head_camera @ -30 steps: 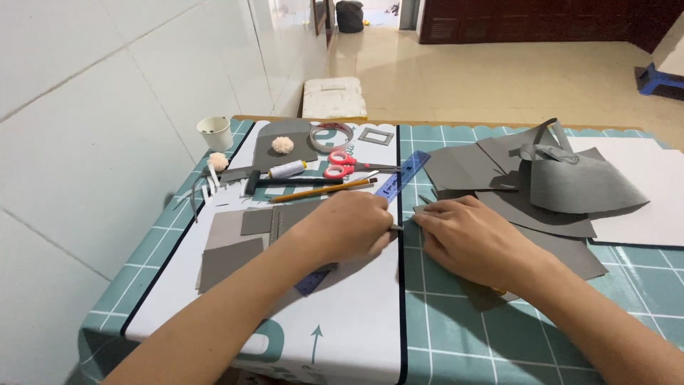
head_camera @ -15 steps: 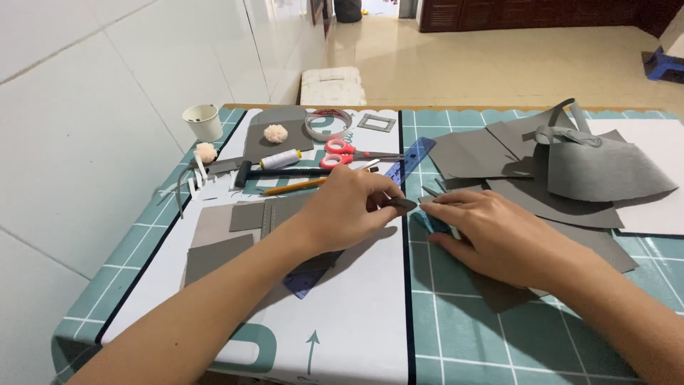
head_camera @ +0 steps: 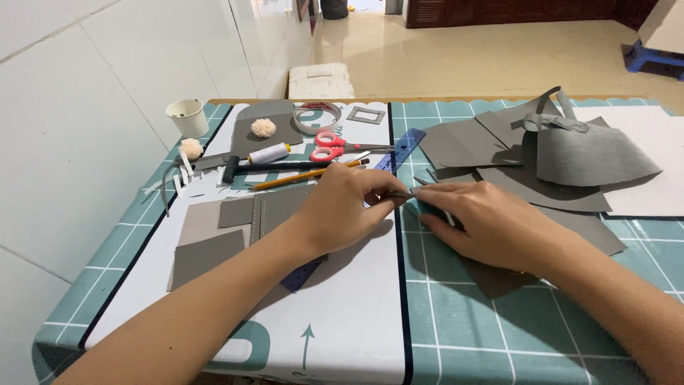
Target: Cutting out circular patterns from grey material and assembling them into a project on a cutting mat.
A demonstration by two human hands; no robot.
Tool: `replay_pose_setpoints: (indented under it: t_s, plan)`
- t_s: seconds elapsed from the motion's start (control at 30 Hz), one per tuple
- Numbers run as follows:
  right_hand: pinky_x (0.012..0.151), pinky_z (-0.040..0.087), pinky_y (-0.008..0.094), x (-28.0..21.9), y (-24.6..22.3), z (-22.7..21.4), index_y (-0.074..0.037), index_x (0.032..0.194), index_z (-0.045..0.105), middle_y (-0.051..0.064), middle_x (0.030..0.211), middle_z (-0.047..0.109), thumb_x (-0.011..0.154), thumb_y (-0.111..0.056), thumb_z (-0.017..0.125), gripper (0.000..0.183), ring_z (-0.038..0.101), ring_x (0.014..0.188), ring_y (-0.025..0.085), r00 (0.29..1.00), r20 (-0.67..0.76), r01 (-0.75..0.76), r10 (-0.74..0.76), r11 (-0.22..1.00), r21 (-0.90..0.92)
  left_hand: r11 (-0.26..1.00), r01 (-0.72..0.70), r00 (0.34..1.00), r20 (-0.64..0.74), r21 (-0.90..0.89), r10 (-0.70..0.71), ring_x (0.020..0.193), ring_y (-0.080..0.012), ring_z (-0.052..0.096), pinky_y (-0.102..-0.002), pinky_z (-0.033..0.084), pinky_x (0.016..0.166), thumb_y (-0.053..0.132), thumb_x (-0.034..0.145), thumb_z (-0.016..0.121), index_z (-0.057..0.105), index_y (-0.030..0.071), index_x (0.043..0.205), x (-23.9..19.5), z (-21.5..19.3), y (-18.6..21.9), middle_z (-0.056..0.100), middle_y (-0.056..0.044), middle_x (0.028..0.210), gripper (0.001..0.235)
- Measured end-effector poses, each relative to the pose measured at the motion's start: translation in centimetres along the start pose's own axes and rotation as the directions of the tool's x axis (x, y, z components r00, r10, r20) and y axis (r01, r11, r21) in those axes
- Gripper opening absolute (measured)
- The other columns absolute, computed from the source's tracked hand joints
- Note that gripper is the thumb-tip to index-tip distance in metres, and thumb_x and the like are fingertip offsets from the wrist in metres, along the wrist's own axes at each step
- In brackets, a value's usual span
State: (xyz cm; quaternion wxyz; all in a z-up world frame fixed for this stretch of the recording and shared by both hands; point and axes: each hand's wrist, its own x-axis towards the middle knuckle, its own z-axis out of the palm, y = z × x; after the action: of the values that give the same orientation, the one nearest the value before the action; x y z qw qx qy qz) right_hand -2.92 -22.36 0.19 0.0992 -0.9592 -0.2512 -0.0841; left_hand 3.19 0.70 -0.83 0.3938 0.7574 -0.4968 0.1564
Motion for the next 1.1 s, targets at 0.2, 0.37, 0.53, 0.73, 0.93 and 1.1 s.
replay_pose_setpoints:
  t_s: [0.2,0.37,0.53,0.73,0.93,1.1]
  plan:
    - [0.115,0.039,0.046,-0.3,1.6,1.8,-0.001,0.139,0.057,0.022,0.143,0.059,0.092,-0.016,0.056,0.050,0.055,0.135,0.033,0.956,0.018,0.293,-0.294,0.945,-0.145,0.996,0.086,0.996,-0.019,0.015,-0.085,0.068,-0.0120,0.070,-0.024,0.057,0.067,0.011,0.088,0.072,0.079,0.011,0.099,-0.1,0.2,-0.2,0.079,-0.001,0.082,0.013]
    - [0.077,0.068,0.038,0.5,-2.5,-1.2,-0.013,0.123,0.073,0.014,0.108,0.078,0.096,-0.019,0.062,0.029,0.079,0.097,0.028,0.954,-0.018,-0.296,0.298,0.953,0.067,0.968,0.249,0.968,0.046,-0.015,-0.248,0.085,-0.0297,0.079,-0.035,0.064,0.081,0.009,0.093,0.071,0.077,0.005,0.113,0.1,-0.2,1.4,0.079,-0.019,0.096,0.022]
    - [0.077,0.064,0.038,-0.5,-0.5,0.6,-0.006,0.126,0.071,0.017,0.104,0.078,0.098,-0.012,0.063,0.030,0.077,0.096,0.031,0.926,-0.339,-0.137,0.164,0.985,0.101,0.964,0.263,0.965,0.021,-0.037,-0.262,0.075,-0.0249,0.079,-0.028,0.063,0.072,0.014,0.097,0.066,0.077,0.004,0.112,0.2,0.0,1.6,0.079,-0.017,0.091,0.021]
    - [0.077,0.064,0.034,0.1,-2.0,1.8,-0.007,0.137,0.066,0.016,0.114,0.077,0.098,-0.009,0.060,0.039,0.077,0.098,0.028,0.931,-0.364,0.007,-0.008,1.000,-0.006,0.970,0.240,0.970,-0.033,-0.042,-0.242,0.069,-0.0190,0.078,-0.021,0.060,0.063,0.008,0.093,0.066,0.078,0.008,0.108,0.1,0.9,1.4,0.080,-0.012,0.084,0.019]
    - [0.068,0.064,0.036,-0.1,-3.3,1.6,-0.001,0.127,0.071,0.021,0.095,0.078,0.097,-0.005,0.064,0.032,0.077,0.083,0.032,0.858,-0.512,0.034,-0.049,0.999,-0.039,0.967,0.233,0.964,-0.104,-0.101,-0.243,0.061,-0.0227,0.077,-0.023,0.060,0.058,0.010,0.093,0.067,0.078,0.002,0.103,0.3,0.6,2.6,0.078,-0.015,0.074,0.017]
    - [0.063,0.064,0.035,-0.4,-1.9,2.5,-0.001,0.124,0.073,0.022,0.087,0.077,0.094,-0.002,0.067,0.031,0.077,0.080,0.032,0.861,-0.501,-0.054,0.092,0.995,0.089,0.954,0.268,0.936,-0.196,-0.139,-0.291,0.059,-0.0148,0.075,-0.023,0.059,0.054,0.015,0.092,0.069,0.079,0.005,0.101,0.3,0.1,2.9,0.079,-0.010,0.073,0.017]
